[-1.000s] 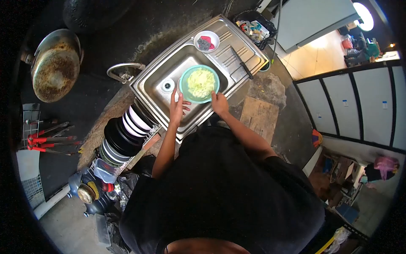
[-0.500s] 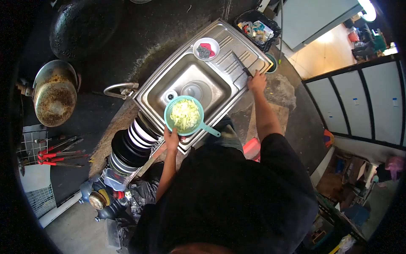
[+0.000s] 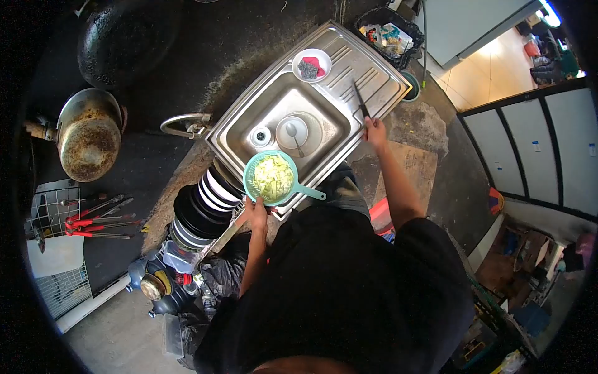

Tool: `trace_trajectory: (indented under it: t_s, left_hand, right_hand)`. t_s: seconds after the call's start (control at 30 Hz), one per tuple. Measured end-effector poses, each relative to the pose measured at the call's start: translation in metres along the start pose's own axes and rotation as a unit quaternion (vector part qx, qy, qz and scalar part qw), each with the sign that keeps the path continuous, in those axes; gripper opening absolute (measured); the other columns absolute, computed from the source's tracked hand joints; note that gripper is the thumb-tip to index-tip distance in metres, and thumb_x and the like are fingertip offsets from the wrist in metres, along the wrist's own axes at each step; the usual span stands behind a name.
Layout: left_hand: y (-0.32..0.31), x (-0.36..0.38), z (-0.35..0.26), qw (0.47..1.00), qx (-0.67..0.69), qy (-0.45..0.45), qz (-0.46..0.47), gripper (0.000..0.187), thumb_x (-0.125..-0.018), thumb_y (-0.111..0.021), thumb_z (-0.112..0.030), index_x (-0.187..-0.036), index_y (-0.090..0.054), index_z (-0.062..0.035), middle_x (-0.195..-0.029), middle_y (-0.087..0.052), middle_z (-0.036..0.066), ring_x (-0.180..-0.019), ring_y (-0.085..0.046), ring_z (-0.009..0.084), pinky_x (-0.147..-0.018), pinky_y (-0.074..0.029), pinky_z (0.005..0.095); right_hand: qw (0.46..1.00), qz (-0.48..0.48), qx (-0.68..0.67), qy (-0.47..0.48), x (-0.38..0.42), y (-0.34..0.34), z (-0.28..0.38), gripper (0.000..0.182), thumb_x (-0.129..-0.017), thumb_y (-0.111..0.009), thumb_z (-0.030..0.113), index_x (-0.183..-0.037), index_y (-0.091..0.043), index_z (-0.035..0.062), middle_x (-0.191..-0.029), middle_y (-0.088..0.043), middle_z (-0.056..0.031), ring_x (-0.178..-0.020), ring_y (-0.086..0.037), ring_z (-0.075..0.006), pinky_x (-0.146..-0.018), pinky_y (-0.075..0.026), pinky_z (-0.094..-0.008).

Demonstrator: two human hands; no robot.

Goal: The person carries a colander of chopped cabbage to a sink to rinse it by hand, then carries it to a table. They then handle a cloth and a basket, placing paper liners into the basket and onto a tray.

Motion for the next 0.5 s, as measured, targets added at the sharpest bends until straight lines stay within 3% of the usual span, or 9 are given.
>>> trace_trajectory:
  t_s: [0.07,0.13,0.23,0.3,0.33,0.4,0.43,0.5]
  left_hand:
    - [-0.013,0.004,-0.012,0.999,0.038,-0.004,-0.005,0.051,-0.093,-0.045,-0.008,-0.141,-0.027,-0.0034,-0.072,-0.062,0.013,-0.042,-0.056,0.0169,-0.034,-0.040,0.0251]
    - [-0.021,0.001,-0.011,0.999,0.036,-0.006,0.011,0.050,-0.093,-0.044,-0.007,-0.140,-0.029,-0.0033,-0.072,-0.062,0.013,-0.041,-0.056,0.0170,-0.034,-0.040,0.0254]
    - [-0.048,0.000,-0.020,0.999,0.025,-0.008,0.034,0.047,-0.092,-0.044,-0.007,-0.136,-0.032,-0.0030,-0.073,-0.063,0.013,-0.041,-0.057,0.0174,-0.033,-0.041,0.0258]
    - [-0.074,-0.001,-0.034,0.997,0.012,-0.021,0.067,0.041,-0.090,-0.044,-0.006,-0.130,-0.037,-0.0032,-0.075,-0.064,0.015,-0.042,-0.058,0.0181,-0.033,-0.042,0.0256]
    - [-0.087,-0.004,-0.036,0.996,0.004,-0.024,0.081,0.041,-0.090,-0.044,-0.006,-0.130,-0.037,-0.0032,-0.075,-0.064,0.015,-0.042,-0.058,0.0181,-0.033,-0.042,0.0256]
    - [-0.117,-0.011,-0.043,0.991,-0.029,-0.056,0.116,0.037,-0.090,-0.042,-0.005,-0.127,-0.039,-0.0003,-0.075,-0.064,0.015,-0.043,-0.058,0.0185,-0.035,-0.046,0.0262]
    - [-0.140,-0.001,-0.060,0.988,-0.023,-0.057,0.139,0.038,-0.089,-0.043,-0.005,-0.127,-0.040,-0.0021,-0.076,-0.064,0.014,-0.043,-0.058,0.0185,-0.035,-0.046,0.0264]
    - [-0.176,0.005,-0.074,0.982,-0.043,-0.064,0.171,0.038,-0.089,-0.043,-0.006,-0.127,-0.040,-0.0036,-0.076,-0.064,0.014,-0.043,-0.058,0.0176,-0.035,-0.044,0.0253]
  right_hand:
    - [0.998,0.003,-0.066,0.013,0.057,-0.010,0.006,0.023,-0.096,-0.053,0.030,-0.088,-0.046,0.0098,-0.061,-0.051,-0.0024,-0.048,-0.050,-0.0120,-0.044,-0.041,-0.0253]
    - [0.995,-0.003,-0.072,0.074,0.091,-0.007,-0.020,0.022,-0.096,-0.053,0.027,-0.093,-0.048,0.0064,-0.060,-0.052,-0.0034,-0.046,-0.049,-0.0121,-0.042,-0.038,-0.0250]
    - [0.985,-0.078,0.003,0.152,0.145,0.013,-0.015,0.023,-0.097,-0.052,0.027,-0.095,-0.048,0.0050,-0.062,-0.052,-0.0030,-0.049,-0.048,-0.0111,-0.044,-0.038,-0.0253]
    - [0.909,-0.192,0.206,0.307,0.179,0.026,0.018,0.018,-0.098,-0.049,0.025,-0.093,-0.046,0.0090,-0.063,-0.046,-0.0002,-0.051,-0.045,-0.0097,-0.046,-0.037,-0.0249]
    - [0.908,-0.208,0.201,0.304,0.174,0.041,0.006,0.018,-0.098,-0.049,0.025,-0.093,-0.046,0.0090,-0.063,-0.046,-0.0002,-0.051,-0.045,-0.0097,-0.046,-0.037,-0.0249]
    - [0.980,-0.095,0.094,0.146,0.149,0.066,-0.040,0.018,-0.099,-0.049,0.026,-0.094,-0.048,0.0082,-0.064,-0.047,0.0005,-0.054,-0.045,-0.0089,-0.050,-0.037,-0.0239]
    - [0.979,-0.113,0.081,0.148,0.154,0.072,-0.022,0.018,-0.099,-0.049,0.026,-0.094,-0.048,0.0082,-0.064,-0.047,0.0005,-0.054,-0.045,-0.0089,-0.050,-0.037,-0.0239]
    - [0.984,-0.075,-0.152,0.053,0.160,0.084,-0.003,0.017,-0.098,-0.050,0.025,-0.094,-0.050,0.0082,-0.065,-0.048,0.0013,-0.057,-0.046,-0.0091,-0.053,-0.038,-0.0248]
Point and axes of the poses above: each hand's wrist, its own x-axis away from the middle knuckle, its own y-axis out of the back of the hand, z = x × y, the point moved 5 cm from there along -x, towards the middle knuckle
